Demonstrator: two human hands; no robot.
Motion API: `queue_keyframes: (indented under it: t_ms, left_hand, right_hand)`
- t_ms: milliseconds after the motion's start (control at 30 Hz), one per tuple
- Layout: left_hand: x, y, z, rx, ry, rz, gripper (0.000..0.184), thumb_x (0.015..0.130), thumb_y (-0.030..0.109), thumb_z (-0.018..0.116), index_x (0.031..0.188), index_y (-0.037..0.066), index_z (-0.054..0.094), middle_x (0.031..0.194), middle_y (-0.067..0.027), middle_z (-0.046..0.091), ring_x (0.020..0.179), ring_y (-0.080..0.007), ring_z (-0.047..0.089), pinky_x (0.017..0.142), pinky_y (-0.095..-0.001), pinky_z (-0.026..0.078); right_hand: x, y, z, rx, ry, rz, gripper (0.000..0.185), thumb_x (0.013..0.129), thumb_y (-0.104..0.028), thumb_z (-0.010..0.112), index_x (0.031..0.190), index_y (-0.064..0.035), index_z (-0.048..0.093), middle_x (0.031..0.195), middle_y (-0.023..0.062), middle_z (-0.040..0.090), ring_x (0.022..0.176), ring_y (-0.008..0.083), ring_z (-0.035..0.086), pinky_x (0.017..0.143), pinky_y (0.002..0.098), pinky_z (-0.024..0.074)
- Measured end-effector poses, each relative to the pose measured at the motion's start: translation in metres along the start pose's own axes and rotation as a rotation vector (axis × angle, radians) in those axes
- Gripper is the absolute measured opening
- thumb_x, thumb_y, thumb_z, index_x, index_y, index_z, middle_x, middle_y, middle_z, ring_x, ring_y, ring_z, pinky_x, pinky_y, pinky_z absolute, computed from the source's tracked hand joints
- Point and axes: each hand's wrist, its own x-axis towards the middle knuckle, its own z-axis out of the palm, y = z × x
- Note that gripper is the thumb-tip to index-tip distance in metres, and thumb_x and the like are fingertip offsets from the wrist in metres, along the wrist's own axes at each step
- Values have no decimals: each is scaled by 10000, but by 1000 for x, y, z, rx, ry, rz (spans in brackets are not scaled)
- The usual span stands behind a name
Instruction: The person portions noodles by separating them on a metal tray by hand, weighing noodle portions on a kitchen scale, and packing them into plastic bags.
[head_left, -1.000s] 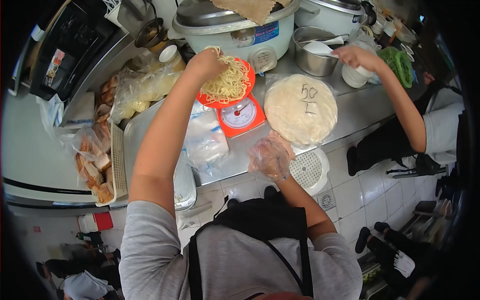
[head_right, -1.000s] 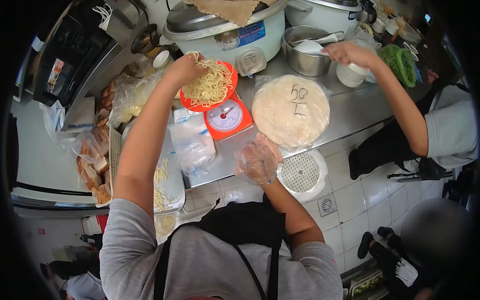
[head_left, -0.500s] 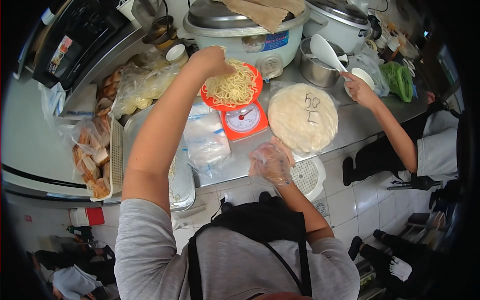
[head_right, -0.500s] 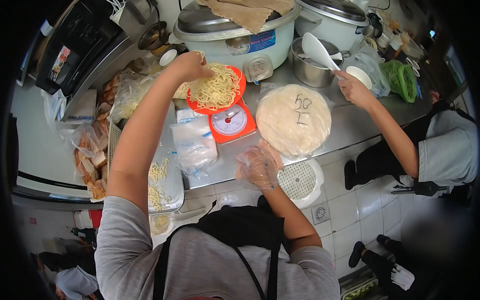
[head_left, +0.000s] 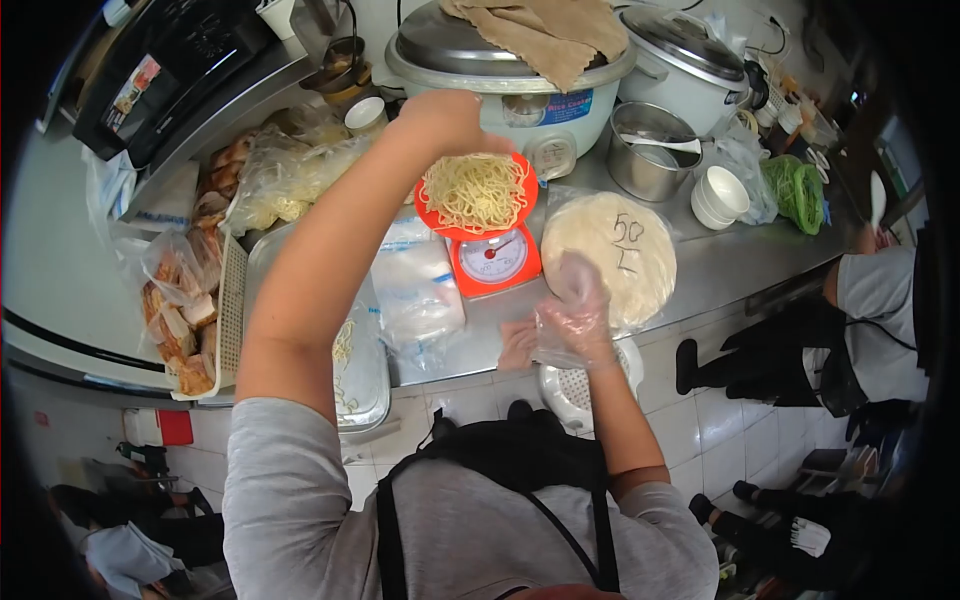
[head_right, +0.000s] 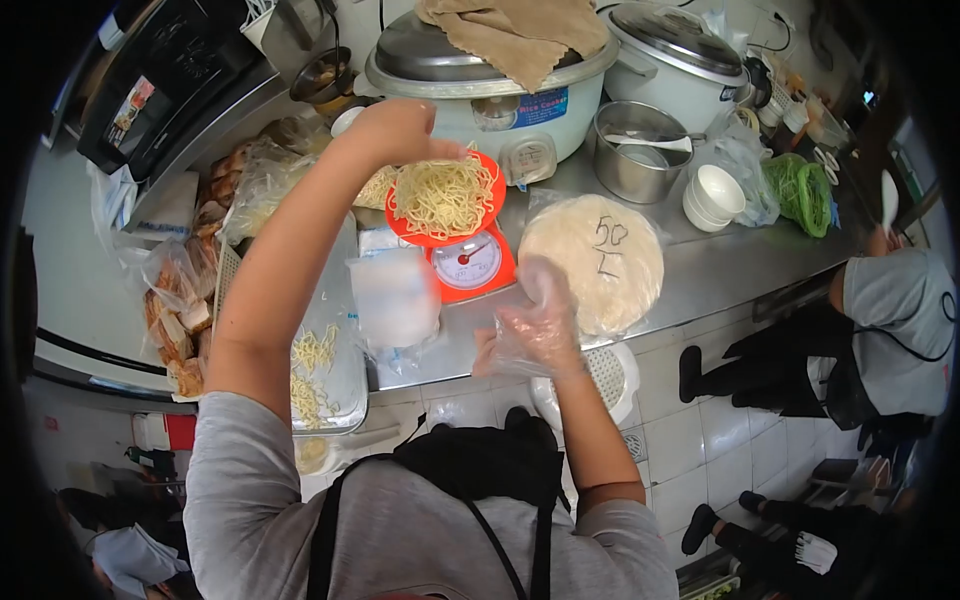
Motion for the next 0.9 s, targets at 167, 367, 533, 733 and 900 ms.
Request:
queue_keyframes:
  t_ms: [167,367,533,733,900]
  left_hand:
    - [31,-53,89,-952,337,31,715,813,588,301,1201,-2,416,1200,-179,448,1088,-260,450,898,-326,346]
    - [29,-38,138,-1634,-45,-54,724,849,560,198,1244,-30,339,1256,-174,375,1133,-231,381,938,-306,294]
    - [14,-11,139,-1438,334,-342,678,876,480,196,1142,-110,396,1130,-264,454,1063,-333,429,905,-357,314]
    - [10,-12,150,-1185,414,-299,591,877,404,211,1031,-109,460,1070,-328,447,1027,-445,408,885,-435,310]
    - [16,-18,159,-1174,404,-176,499,876,377,308,1003,-57,519,1002,-274,508,973,-377,466,869,-372,331]
  right_hand:
    - [77,-70,7,-236,-175,-154,1065,530,-293,761,1323,-32,99,1320,238,170,1232,353,192,1003,379,201]
    - [131,-41,89,-875,-216,-85,949,562,-381,655,1324,-94,167,1329,268,140,1223,423,162,1017,424,164]
    - [148,-34,99,-850,-167,-95,827,562,-322,680,1268,-108,308,1262,217,315,1169,352,309,974,387,263]
    - [176,-38,97,-900,-449,119,561,563,-287,695,1053,-67,532,1019,176,551,961,310,525,816,383,423]
    - [191,-55,97,-1081,-613,277,477,548,-285,709,965,-79,601,927,160,597,904,297,563,773,359,454]
